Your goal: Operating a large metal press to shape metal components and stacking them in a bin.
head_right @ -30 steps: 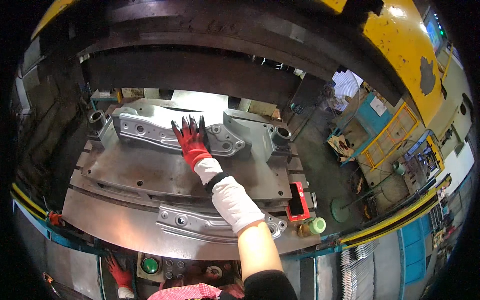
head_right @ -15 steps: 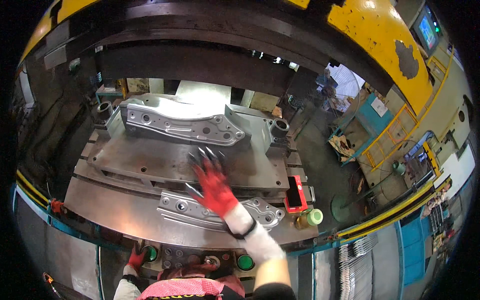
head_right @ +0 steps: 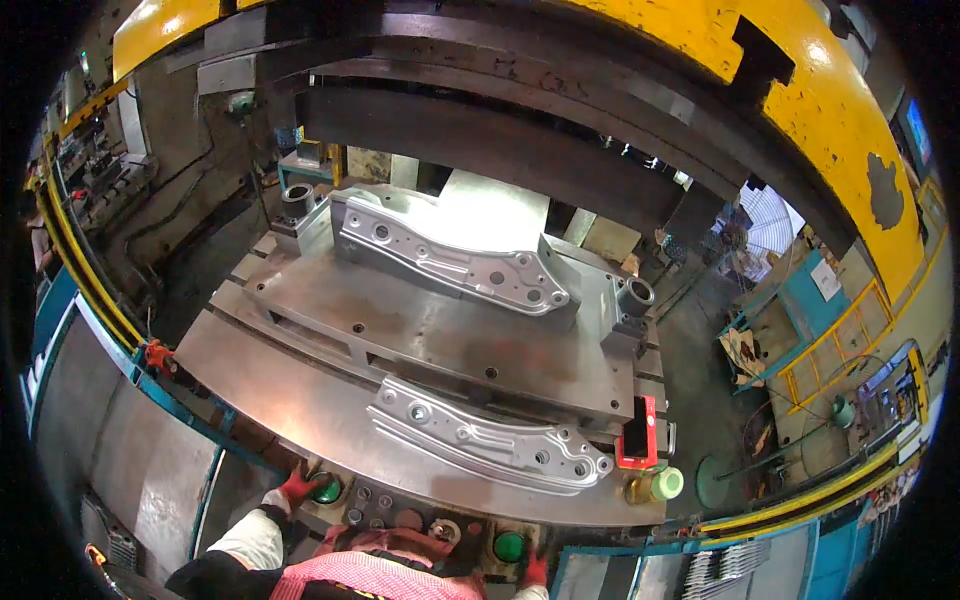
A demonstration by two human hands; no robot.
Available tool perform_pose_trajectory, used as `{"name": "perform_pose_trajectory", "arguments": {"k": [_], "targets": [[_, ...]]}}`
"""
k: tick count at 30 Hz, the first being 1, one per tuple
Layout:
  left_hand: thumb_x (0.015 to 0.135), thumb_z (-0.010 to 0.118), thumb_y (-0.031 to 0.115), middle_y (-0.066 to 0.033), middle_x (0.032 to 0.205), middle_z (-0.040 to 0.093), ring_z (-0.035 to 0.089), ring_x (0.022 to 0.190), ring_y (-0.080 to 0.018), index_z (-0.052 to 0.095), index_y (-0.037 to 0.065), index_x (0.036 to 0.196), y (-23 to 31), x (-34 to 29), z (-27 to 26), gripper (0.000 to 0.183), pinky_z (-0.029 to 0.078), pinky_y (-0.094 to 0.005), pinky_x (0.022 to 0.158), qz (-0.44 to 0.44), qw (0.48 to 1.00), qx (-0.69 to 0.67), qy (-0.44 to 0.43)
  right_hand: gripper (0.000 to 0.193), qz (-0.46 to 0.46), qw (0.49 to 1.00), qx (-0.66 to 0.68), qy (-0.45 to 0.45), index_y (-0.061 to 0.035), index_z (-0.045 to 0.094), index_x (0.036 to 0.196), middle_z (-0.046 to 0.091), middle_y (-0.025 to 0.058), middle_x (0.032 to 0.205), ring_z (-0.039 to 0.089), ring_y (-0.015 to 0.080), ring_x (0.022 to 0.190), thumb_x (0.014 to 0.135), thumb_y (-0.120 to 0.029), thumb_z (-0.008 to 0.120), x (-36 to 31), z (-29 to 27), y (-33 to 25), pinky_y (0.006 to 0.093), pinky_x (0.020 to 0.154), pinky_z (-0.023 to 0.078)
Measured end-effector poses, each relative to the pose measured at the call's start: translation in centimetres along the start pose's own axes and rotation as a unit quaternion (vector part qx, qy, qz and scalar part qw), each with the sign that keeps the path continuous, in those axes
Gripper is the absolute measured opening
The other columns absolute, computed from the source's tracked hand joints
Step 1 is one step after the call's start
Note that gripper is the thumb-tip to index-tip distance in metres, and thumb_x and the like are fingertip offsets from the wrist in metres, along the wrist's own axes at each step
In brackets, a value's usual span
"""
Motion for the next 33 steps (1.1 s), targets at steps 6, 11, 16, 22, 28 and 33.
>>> {"name": "perform_pose_trajectory", "arguments": {"k": [6, 11, 16, 22, 28, 33], "targets": [[0.05, 0.073, 0.067, -0.0241, 0.144, 0.016, 0.018, 0.134, -0.0341, 0.011, -0.004, 0.139, 0.6, -1.8, -0.8, 0.13, 0.024, -0.0374, 0.108, -0.124, 0.983, 0.137, 0.002, 0.047, 0.008, 0.976, -0.119, -0.18, -0.0139, 0.041, 0.13, 0.029, 0.0283, 0.136, 0.038, 0.0355, 0.124, 0.088, -0.029, 0.054, -1.3, 5.0, -5.6, 0.0383, 0.097, 0.038], [0.049, 0.076, 0.064, -0.022, 0.146, 0.012, 0.012, 0.134, -0.0378, 0.006, 0.001, 0.141, 3.4, -2.5, 0.0, 0.132, 0.018, -0.0405, 0.109, -0.088, 0.994, 0.07, -0.016, 0.076, 0.131, 0.962, -0.096, -0.221, -0.0035, 0.028, 0.135, 0.034, 0.0219, 0.135, 0.04, 0.028, 0.122, 0.078, -0.035, 0.067, -4.9, 4.7, -12.6, 0.0333, 0.094, 0.041], [0.045, 0.08, 0.058, -0.0223, 0.145, 0.015, 0.013, 0.135, -0.0337, 0.007, 0.001, 0.141, 3.0, -2.3, -0.1, 0.133, 0.019, -0.0377, 0.109, -0.108, 0.988, 0.11, -0.006, 0.101, 0.059, 0.98, -0.13, -0.14, 0.0068, 0.024, 0.135, 0.045, 0.018, 0.13, 0.046, 0.0245, 0.118, 0.064, -0.04, 0.078, -3.6, 4.6, -11.4, 0.0323, 0.096, 0.039], [0.04, 0.085, 0.05, -0.0227, 0.143, 0.02, 0.019, 0.133, -0.0316, 0.009, 0.001, 0.141, 1.0, -0.2, 0.7, 0.136, 0.024, -0.0371, 0.107, -0.061, 0.998, 0.023, 0.003, 0.123, 0.041, 0.982, -0.151, -0.109, 0.0077, 0.01, 0.138, 0.039, 0.0254, 0.133, 0.038, 0.0311, 0.126, 0.054, -0.05, 0.079, 1.1, 3.4, -1.6, 0.0332, 0.1, 0.035], [0.042, 0.09, 0.033, -0.0204, 0.138, 0.03, 0.033, 0.127, -0.0274, 0.014, -0.003, 0.138, 2.0, -1.4, -0.4, 0.128, 0.035, -0.035, 0.102, -0.075, 0.991, 0.098, 0.058, 0.117, 0.027, 0.986, -0.148, -0.077, 0.0064, 0.013, 0.137, 0.039, 0.0248, 0.133, 0.04, 0.0321, 0.124, 0.056, -0.046, 0.079, -1.3, 4.3, -5.3, 0.0363, 0.102, 0.034], [0.04, 0.088, 0.042, -0.0246, 0.14, 0.025, 0.026, 0.131, -0.0313, 0.012, -0.001, 0.14, 2.5, -1.6, -0.1, 0.132, 0.027, -0.0353, 0.106, -0.086, 0.991, 0.092, 0.042, 0.115, 0.029, 0.96, -0.273, -0.05, 0.0052, 0.015, 0.137, 0.039, 0.0251, 0.132, 0.041, 0.0332, 0.122, 0.055, -0.041, 0.081, -1.7, 4.0, -7.5, 0.0364, 0.101, 0.035]]}}
Point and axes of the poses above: each hand's wrist, its own x-axis towards the middle knuckle, its own z-axis out of the palm, y = z × x, the point moved 8 cm from there along x, towards the middle knuckle
